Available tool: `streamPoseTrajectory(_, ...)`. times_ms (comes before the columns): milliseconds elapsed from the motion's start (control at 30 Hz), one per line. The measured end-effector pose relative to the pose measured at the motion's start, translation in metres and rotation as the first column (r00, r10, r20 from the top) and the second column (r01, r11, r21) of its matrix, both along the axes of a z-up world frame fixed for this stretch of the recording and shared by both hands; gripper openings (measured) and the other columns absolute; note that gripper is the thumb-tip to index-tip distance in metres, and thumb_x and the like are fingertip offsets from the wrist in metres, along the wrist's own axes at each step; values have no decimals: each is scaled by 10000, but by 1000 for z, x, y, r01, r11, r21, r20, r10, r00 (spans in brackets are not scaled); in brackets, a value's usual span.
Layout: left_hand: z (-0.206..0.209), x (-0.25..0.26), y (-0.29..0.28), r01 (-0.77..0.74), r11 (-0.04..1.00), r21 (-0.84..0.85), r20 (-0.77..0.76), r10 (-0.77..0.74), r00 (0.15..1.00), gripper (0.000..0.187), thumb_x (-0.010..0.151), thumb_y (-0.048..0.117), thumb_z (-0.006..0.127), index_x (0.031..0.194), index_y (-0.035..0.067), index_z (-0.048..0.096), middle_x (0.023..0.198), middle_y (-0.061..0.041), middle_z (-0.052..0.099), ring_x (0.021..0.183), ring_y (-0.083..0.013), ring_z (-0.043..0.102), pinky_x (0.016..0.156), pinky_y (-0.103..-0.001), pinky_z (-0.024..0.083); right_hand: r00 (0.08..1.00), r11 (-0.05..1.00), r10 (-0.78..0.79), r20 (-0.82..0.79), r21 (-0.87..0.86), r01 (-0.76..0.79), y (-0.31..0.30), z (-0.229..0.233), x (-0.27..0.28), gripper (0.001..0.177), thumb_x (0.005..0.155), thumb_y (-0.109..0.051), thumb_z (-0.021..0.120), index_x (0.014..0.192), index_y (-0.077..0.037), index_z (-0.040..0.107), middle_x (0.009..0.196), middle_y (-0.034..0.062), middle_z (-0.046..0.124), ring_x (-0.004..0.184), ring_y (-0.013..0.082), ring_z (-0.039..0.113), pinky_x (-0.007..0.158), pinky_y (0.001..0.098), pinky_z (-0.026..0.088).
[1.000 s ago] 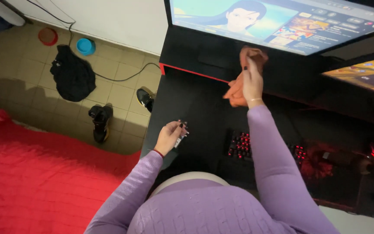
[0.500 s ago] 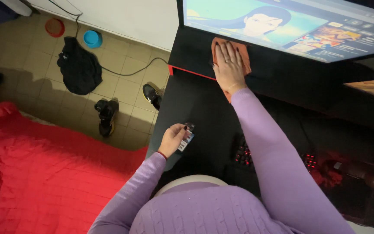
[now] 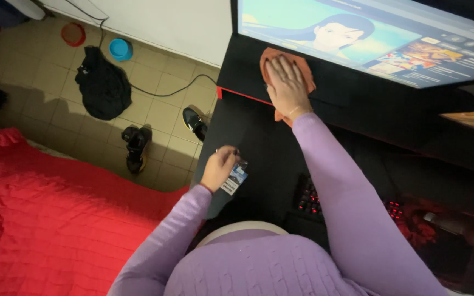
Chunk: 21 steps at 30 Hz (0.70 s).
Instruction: Cleaning a gaming desk, monitors, and peripherals with a cloth.
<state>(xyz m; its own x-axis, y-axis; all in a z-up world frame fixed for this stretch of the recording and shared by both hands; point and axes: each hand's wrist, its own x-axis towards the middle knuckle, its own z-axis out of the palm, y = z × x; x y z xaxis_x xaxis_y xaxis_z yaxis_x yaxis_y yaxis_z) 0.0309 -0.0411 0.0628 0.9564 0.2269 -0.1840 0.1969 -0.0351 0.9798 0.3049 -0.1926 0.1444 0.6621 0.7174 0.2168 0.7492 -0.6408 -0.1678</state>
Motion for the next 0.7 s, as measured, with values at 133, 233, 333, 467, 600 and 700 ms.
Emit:
streamPoseTrajectory(133,40,45,7,-27,949,313,131,-15,991,259,975,131,587,1186,1,662,1010,-166,747,957,-309,719,855,-379,555,999,999,7,-53,35,-6,-30,7,-14,599,996,-226,583,1563,-89,450,1624,113,452,1531,297,340,1257,487,228)
streamPoseTrajectory(233,53,83,11,-112,816,567,334,-103,937,316,943,102,620,1238,-10,644,1181,-228,701,1137,-405,646,998,-444,505,989,990,-122,-85,65,128,-67,0,-19,600,1013,-228,565,1582,-95,430,1621,124,437,1529,301,333,1244,494,218)
streamPoseTrajectory(333,62,125,7,-141,725,674,405,-203,891,450,933,101,632,1357,-33,561,1339,-247,623,1269,-419,570,1099,-461,455,971,966,-232,-58,106,237,-99,-10,-15,593,1040,-245,553,1589,-80,403,1639,147,398,1537,312,300,1247,503,208)
streamPoseTrajectory(467,51,175,-7,-127,576,807,323,-252,912,660,943,193,651,1507,-36,396,1537,-238,446,1438,-394,416,1182,-495,347,922,921,-378,-84,66,384,-125,-14,-13,626,1034,-232,545,1610,-81,353,1661,139,346,1549,330,258,1252,511,200)
streamPoseTrajectory(600,26,218,-18,-90,496,864,209,-190,959,809,994,343,619,1591,-40,232,1653,-229,272,1542,-363,247,1234,-520,231,848,845,-515,-122,91,526,-139,-21,-11,652,1035,-229,541,1618,-48,313,1671,166,303,1530,393,246,1208,531,226)
streamPoseTrajectory(700,14,231,-28,-67,448,892,161,-175,971,845,1021,412,585,1607,-53,191,1679,-228,229,1560,-349,204,1243,-522,190,855,841,-512,-81,154,518,-140,-24,-10,658,1040,-233,524,1614,0,302,1698,173,295,1548,409,255,1244,519,243)
